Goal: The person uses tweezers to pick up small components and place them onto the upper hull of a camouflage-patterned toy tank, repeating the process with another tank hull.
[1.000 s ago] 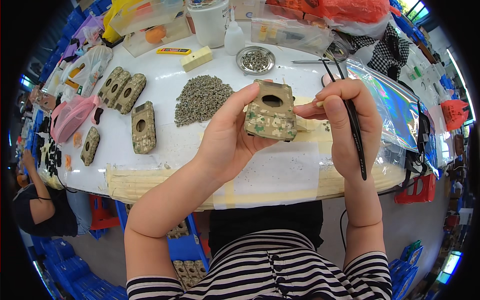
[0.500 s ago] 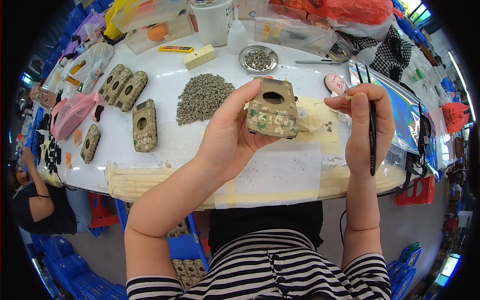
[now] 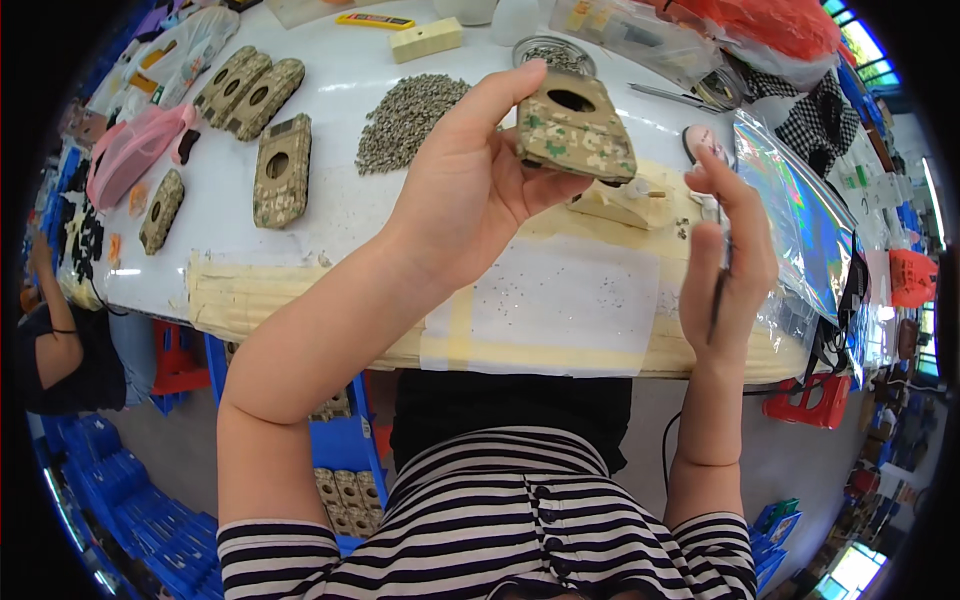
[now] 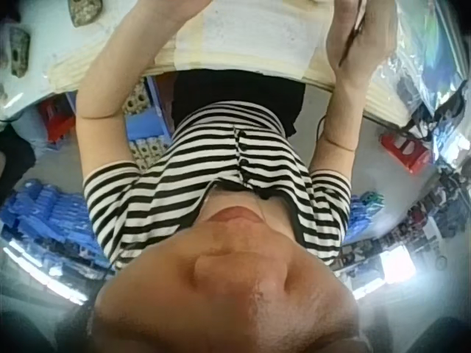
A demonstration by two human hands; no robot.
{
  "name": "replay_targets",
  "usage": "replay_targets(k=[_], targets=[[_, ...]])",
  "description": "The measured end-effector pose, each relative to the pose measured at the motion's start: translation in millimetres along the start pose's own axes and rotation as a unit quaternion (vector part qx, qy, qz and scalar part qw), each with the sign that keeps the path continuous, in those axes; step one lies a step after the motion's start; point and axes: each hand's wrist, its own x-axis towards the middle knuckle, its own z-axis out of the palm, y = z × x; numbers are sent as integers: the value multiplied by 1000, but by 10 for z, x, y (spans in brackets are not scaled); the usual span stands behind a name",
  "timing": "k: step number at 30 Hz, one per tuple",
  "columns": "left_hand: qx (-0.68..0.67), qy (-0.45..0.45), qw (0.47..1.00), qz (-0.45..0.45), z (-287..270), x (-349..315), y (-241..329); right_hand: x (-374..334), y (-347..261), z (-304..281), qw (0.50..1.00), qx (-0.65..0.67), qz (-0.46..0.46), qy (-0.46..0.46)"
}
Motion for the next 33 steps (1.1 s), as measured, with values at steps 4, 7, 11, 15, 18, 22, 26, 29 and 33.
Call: replay_targets(k=[4,7,11,15,18,22,26,29,33], targets=[[-21,-22,999,12,0,-26,-4,-284,-275,-125,985,127,118,-2],[-29,60,996,-54,218,-74,168,-511,-477,-82,965,213,148,-45],[-43,48,997,-40,160,-75,101,-504,-494,-29,959,195,93,-182],[-56,42,997,-32,120,-73,55,-506,-467,38,906,311,200,-207],[-63,37,997,-29,109,-56,37,-487,-506,112,866,351,304,-187],[-68,32,997,-25,85,-43,6,-450,-475,191,874,338,293,-190],[-78,33,996,-22,74,-35,-16,-405,-492,174,858,346,316,-209],[-73,29,997,-24,91,-55,-3,-405,-501,164,847,357,333,-208],[-71,24,997,-22,91,-57,15,-413,-501,158,852,349,329,-211]])
